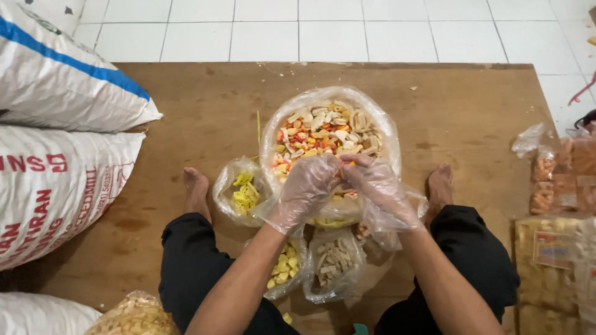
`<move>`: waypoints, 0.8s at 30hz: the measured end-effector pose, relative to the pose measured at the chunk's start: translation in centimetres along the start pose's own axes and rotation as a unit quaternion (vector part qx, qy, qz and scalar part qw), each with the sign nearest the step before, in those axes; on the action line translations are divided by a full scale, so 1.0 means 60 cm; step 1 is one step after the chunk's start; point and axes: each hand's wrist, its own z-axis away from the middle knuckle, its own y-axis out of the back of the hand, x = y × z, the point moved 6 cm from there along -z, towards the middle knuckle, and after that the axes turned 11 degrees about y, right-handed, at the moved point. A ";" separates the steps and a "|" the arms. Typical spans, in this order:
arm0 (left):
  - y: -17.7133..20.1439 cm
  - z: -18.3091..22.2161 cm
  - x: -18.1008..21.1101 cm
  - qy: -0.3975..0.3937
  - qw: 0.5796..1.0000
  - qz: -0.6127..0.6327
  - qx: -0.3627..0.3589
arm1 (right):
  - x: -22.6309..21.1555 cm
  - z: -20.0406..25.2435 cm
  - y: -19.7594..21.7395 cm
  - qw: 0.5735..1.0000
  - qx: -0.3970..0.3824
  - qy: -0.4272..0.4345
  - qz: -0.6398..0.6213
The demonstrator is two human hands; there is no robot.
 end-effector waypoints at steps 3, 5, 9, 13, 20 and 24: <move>-0.014 0.004 -0.018 0.025 0.999 0.035 0.017 | 0.010 -0.012 -0.015 0.997 -0.016 0.003 -0.077; -0.026 0.007 -0.026 0.019 0.998 0.052 0.017 | 0.018 -0.018 -0.012 0.984 0.037 -0.025 -0.174; -0.004 0.014 -0.039 0.043 0.996 0.077 0.021 | 0.019 -0.025 -0.020 0.981 0.071 -0.018 -0.182; 0.022 0.024 -0.042 0.037 0.998 0.050 0.027 | 0.009 -0.025 -0.030 0.979 0.053 -0.030 -0.195; 0.051 0.039 -0.046 0.014 0.999 -0.009 0.027 | -0.030 -0.014 -0.059 0.985 0.034 -0.048 -0.160; 0.045 0.029 -0.058 -0.006 0.999 0.005 0.042 | -0.070 -0.004 -0.067 0.990 0.020 -0.055 -0.126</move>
